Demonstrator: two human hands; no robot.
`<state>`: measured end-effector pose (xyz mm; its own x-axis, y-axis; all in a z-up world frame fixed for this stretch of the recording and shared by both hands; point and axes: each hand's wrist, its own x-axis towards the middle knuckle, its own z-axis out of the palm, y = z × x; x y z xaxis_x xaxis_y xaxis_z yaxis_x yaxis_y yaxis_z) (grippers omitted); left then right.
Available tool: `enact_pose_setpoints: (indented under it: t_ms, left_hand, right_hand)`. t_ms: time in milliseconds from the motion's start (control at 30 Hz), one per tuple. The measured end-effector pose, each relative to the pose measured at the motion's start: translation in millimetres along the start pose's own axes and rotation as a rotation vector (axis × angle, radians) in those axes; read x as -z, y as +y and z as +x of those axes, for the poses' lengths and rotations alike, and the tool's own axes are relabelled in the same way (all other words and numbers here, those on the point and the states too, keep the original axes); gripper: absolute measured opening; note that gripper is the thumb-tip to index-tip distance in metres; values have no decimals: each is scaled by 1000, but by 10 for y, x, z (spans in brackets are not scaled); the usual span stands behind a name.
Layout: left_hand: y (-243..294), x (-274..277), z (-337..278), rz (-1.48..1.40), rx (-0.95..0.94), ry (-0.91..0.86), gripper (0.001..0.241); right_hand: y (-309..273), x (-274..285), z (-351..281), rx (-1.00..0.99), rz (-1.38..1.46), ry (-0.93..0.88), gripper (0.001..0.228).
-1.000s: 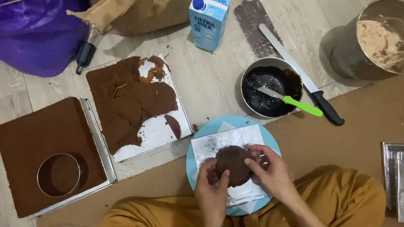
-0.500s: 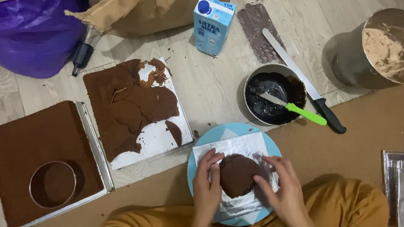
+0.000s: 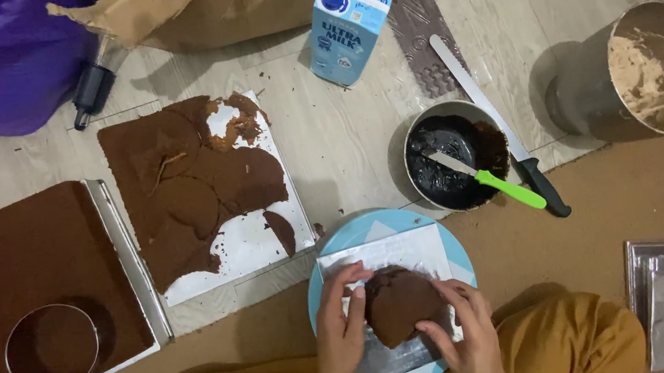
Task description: Cutting circular cake layers from a larger sheet using a ring mold and applying a dark coating with a brush.
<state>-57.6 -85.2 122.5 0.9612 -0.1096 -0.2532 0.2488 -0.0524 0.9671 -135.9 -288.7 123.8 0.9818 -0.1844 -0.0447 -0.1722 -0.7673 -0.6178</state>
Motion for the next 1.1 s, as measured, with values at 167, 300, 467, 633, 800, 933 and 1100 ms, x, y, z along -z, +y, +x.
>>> enact_pose_setpoints:
  t_ms: [167,300,467,633,800,933,1100]
  left_hand:
    - [39,-9,51,33,-40,-54,33]
    - [11,-15,106,43,-51,-64,33]
    - [147,20,295,61,129,-201,34]
    - [201,58,377,112,214,-273,30]
    - [199,33,389,63,178,-235,30]
    - [218,88,285,75,152,-205,27]
    - [140,96,37,86,81,-130,31]
  right_hand:
    - [38,-17,-6,44,-26,5,58]
    - [-7,-26,37,50,-45,11,56]
    - [54,-31,20,60,-50,-2,56]
    - [20,0,48,139,-41,27,54]
    - [121,-54,26,136,-43,33,52]
    - [53,-61,47,103,-77,41,52]
    - [82,-76,40,97,-93,32,50]
